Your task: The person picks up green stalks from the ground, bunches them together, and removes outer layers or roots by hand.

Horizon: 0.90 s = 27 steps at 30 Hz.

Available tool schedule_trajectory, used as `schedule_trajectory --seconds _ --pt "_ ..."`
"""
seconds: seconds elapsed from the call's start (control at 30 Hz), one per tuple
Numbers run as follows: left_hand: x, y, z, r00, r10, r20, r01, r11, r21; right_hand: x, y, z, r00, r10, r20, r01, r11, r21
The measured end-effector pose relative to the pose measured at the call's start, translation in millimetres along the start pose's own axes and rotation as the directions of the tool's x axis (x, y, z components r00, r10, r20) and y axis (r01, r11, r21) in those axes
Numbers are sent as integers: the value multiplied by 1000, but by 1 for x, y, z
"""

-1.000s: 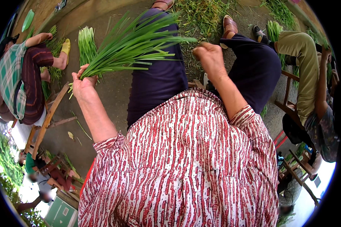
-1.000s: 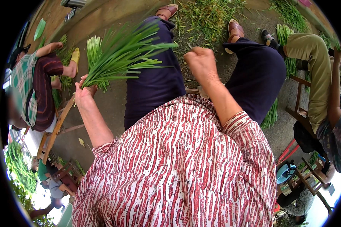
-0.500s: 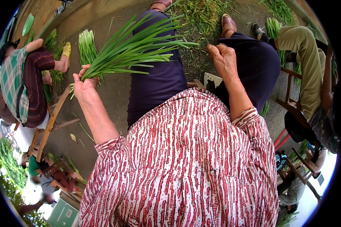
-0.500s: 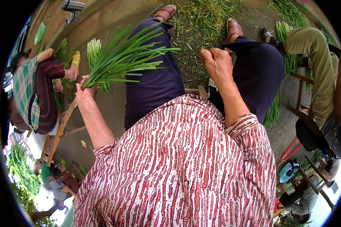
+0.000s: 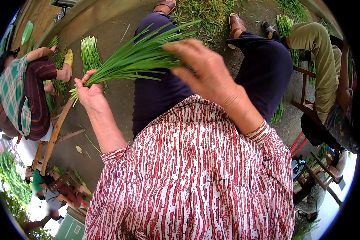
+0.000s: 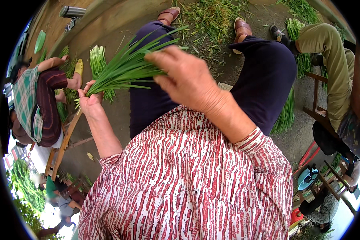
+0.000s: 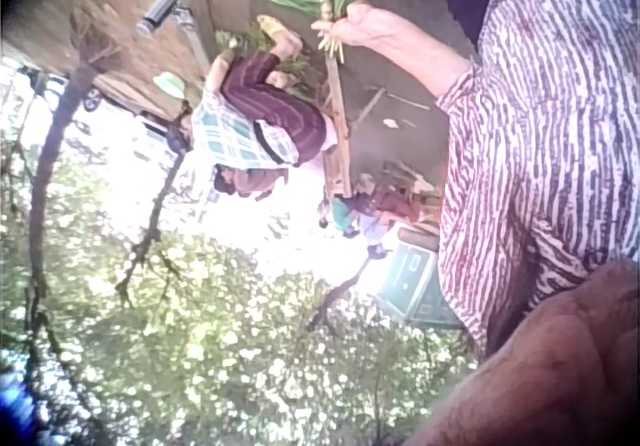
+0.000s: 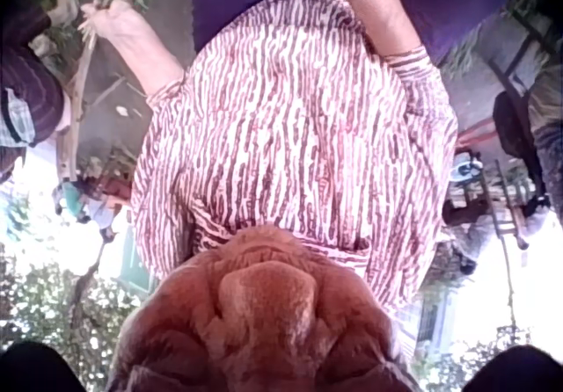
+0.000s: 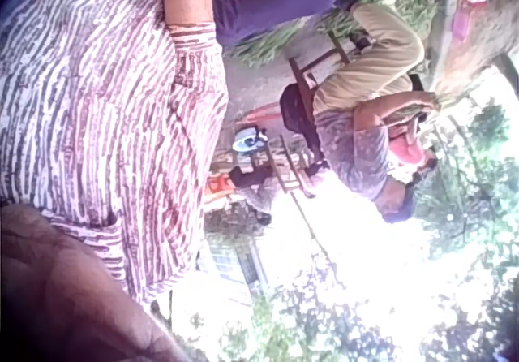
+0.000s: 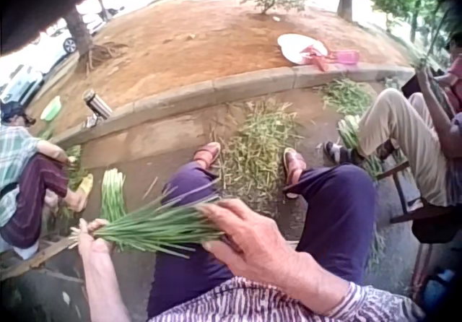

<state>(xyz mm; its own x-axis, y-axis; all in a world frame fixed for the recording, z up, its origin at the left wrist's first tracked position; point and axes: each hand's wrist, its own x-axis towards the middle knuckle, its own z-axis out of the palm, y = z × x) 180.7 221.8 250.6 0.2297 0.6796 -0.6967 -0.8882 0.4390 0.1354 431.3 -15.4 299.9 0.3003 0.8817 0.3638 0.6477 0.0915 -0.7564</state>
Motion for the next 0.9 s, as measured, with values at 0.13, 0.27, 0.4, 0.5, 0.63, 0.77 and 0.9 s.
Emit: schedule_trajectory --seconds 0.13,0.27,0.4,0.5,0.63,0.77,0.9 --pt "-10 -10 8 999 30 -15 -30 999 24 -21 -8 26 975 -196 107 204 977 -65" --pt "-4 -3 3 1000 16 2 -16 999 -29 -28 -15 26 915 -306 264 314 949 14" --pt "-6 -9 4 999 35 -24 -36 999 -27 -31 -11 30 903 -297 309 298 953 46" --pt "-5 -8 5 999 39 -19 -40 998 -45 -32 -9 28 917 -271 293 263 962 68" --pt "-4 -3 5 1000 19 14 -18 996 -85 -32 -10 13 933 -138 334 118 990 78" --pt "0 3 -2 997 3 78 2 998 -64 -42 -4 -12 901 -22 433 4 999 42" --pt "-4 2 -3 994 -20 109 27 997 -67 -56 6 -34 900 130 416 -139 990 -9"
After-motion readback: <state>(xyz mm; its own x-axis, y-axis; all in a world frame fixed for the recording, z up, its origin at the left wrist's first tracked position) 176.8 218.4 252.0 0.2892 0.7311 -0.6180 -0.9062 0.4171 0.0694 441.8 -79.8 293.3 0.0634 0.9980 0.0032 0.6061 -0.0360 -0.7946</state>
